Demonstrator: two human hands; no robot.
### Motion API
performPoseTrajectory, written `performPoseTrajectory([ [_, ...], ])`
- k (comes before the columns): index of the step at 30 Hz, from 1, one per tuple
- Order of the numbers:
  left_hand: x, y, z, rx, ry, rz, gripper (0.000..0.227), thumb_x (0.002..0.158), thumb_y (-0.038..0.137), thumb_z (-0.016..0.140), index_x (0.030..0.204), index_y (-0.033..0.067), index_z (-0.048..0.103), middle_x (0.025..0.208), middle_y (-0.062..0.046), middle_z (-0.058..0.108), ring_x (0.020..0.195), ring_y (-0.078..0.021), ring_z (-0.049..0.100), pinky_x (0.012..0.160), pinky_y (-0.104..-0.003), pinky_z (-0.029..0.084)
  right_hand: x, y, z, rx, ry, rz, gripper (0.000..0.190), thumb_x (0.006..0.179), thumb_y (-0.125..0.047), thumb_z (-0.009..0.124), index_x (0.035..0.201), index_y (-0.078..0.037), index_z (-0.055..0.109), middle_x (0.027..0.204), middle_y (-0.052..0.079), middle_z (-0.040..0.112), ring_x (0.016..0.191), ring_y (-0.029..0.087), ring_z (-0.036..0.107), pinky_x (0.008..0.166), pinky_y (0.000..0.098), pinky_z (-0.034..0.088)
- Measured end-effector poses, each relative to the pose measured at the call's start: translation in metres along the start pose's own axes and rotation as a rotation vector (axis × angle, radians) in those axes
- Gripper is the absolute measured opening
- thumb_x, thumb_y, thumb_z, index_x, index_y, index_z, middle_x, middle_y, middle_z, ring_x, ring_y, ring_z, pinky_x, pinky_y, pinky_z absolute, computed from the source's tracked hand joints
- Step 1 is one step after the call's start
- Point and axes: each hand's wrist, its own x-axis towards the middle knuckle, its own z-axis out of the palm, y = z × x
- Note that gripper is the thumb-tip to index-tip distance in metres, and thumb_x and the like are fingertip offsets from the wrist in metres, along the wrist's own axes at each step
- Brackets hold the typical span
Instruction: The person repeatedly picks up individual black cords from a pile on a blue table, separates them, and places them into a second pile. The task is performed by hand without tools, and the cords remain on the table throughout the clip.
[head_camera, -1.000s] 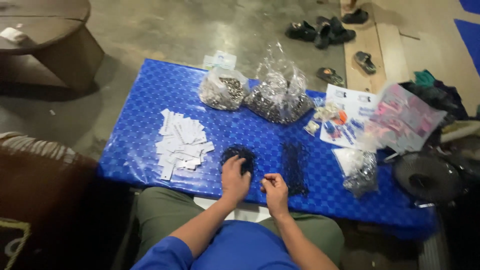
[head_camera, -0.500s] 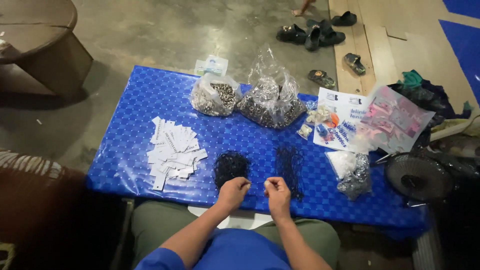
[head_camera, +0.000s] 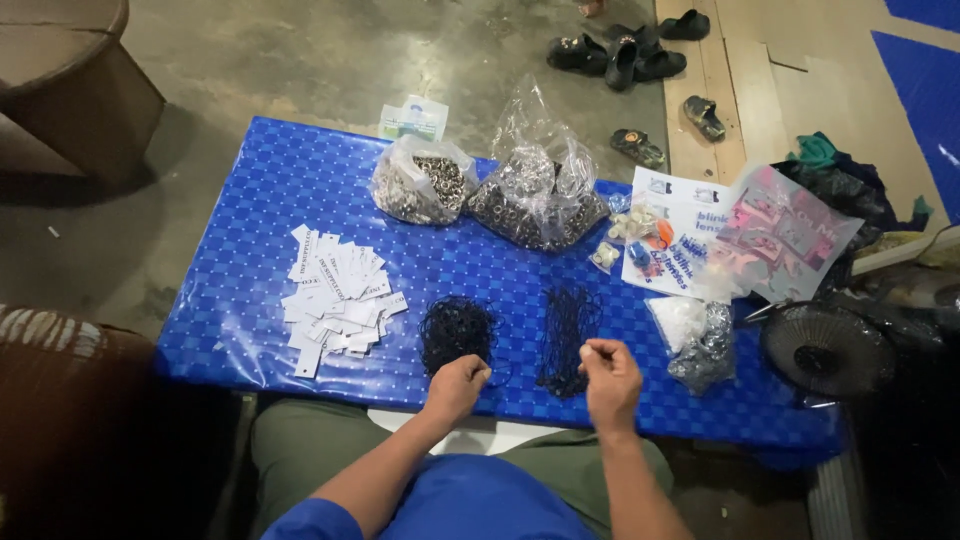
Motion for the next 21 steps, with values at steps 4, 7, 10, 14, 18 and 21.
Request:
performPoseTrajectory([
  [4,0.001,-0.012,0.011,-0.03,-0.004,0.031,0.011,0.093,0.025,0.07,0.1,0.0179,0.076,0.09,-0.006,0.076,0.092,-0.027,0.074,0.083,-0.039,0.058,0.034,0.007,-0.014,-0.177,-0.132,-0.087,0.006,0.083,-0.016,0.08,0.088,-0.013,0.078,0.057,0.006,0.069,0.06,0.02,0.069,0.065,0.0329,0.055],
  [7,-0.001,-0.006,0.008,0.004,0.051,0.137,0.021,0.092,0.025,0.073,0.111,0.0149,0.073,0.102,-0.012,0.073,0.104,-0.033,0.07,0.09,-0.045,0.057,0.067,0.014,-0.009,-0.3,-0.219,-0.192,0.004,0.084,-0.023,0.08,0.084,-0.02,0.077,0.059,0.002,0.068,0.065,0.02,0.07,0.069,0.0331,0.056],
  [10,-0.002,-0.013,0.013,0.034,0.101,0.189,0.029,0.094,0.023,0.071,0.121,0.0125,0.069,0.113,-0.013,0.067,0.114,-0.0354,0.065,0.099,-0.047,0.054,0.092,0.012,-0.001,-0.338,-0.039,-0.394,0.004,0.083,-0.014,0.076,0.083,-0.017,0.074,0.07,0.006,0.071,0.072,0.029,0.072,0.072,0.0384,0.057],
  [14,0.007,-0.034,0.018,0.081,0.169,0.187,0.026,0.093,0.028,0.071,0.118,0.0202,0.07,0.115,-0.005,0.065,0.114,-0.0288,0.065,0.099,-0.041,0.055,0.122,0.022,0.005,-0.387,0.189,-0.435,0.005,0.083,-0.012,0.073,0.087,-0.01,0.072,0.069,0.011,0.07,0.071,0.034,0.071,0.07,0.0458,0.056],
  [18,0.002,-0.042,0.019,0.109,0.229,0.213,0.025,0.092,0.026,0.072,0.115,0.0201,0.071,0.114,-0.003,0.065,0.113,-0.0272,0.066,0.098,-0.039,0.055,0.123,0.085,0.013,-0.456,0.214,-0.355,0.005,0.081,-0.013,0.073,0.084,-0.012,0.07,0.066,0.01,0.071,0.07,0.036,0.072,0.067,0.0477,0.056],
  [21,0.001,-0.046,0.024,0.142,0.239,0.208,0.024,0.091,0.025,0.073,0.115,0.0199,0.072,0.114,-0.002,0.065,0.112,-0.0249,0.067,0.097,-0.036,0.055,0.105,0.185,0.022,-0.51,0.115,0.019,0.007,0.081,-0.024,0.076,0.084,-0.02,0.07,0.076,0.002,0.074,0.081,0.03,0.073,0.078,0.0428,0.055],
])
